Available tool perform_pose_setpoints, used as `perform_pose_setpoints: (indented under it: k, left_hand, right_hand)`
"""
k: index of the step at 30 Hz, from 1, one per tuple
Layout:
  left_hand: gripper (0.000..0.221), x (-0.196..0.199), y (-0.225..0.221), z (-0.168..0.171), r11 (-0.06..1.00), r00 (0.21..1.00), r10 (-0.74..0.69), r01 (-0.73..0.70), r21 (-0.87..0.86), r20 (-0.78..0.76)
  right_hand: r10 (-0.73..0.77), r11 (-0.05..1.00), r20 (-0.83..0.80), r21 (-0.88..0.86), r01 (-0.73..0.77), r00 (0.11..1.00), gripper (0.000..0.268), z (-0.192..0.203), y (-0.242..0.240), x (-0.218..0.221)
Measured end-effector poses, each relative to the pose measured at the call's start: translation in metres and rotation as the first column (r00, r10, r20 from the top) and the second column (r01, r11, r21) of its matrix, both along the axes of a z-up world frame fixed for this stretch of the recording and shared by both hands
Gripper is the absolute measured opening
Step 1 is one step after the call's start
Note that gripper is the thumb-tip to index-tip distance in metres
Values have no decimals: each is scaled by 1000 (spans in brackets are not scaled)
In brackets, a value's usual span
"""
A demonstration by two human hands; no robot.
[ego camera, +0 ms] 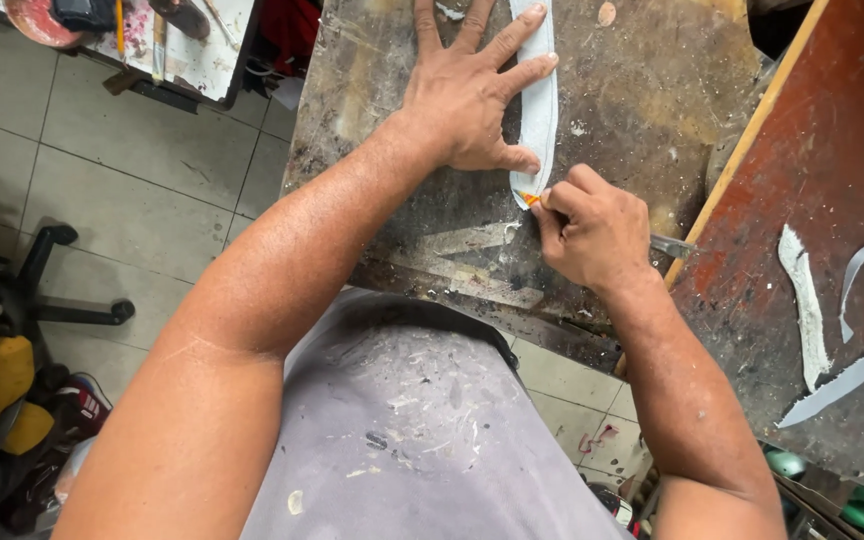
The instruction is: Tracing a template onto material and cutting it out for shoe repair
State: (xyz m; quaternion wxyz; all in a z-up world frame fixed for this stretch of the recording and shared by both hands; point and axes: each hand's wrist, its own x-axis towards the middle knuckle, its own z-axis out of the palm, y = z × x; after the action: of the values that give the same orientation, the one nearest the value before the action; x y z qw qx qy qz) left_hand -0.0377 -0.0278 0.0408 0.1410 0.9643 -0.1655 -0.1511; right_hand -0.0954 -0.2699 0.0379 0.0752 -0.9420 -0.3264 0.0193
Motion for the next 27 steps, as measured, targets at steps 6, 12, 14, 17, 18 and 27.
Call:
perform_pose_setpoints:
  k: [6, 12, 14, 17, 18, 27]
  left_hand:
    - [109, -1, -1, 2, 1000, 1000, -2, 2, -2, -2]
    - [111, -2, -1, 2, 1000, 1000, -14, 14, 12, -2]
    - [111, -1, 1, 5, 1000, 1000, 8, -8, -7, 2]
    - [114, 0, 0, 0, 999, 1000, -15, 15, 45, 2]
    - [114, 0, 1, 0, 999, 1000, -16, 16, 43, 6]
    - [86, 1, 3, -2, 998, 998, 0, -3, -60, -58]
  right_hand:
    - [51, 999, -11, -3, -51, 999, 23, 4, -2, 4]
    - [42, 999, -84, -21, -44, 996, 30, 5, 0, -1]
    - [28, 999, -70, 46, -24, 997, 25, 4, -1, -4]
    - [-56, 998, -335, 15, 65, 940, 25, 19, -13, -5]
    - [-58, 998, -332, 13, 66, 941, 25, 18, -9, -7]
    - [-388, 911, -54, 128, 392, 920, 16, -1, 33, -28]
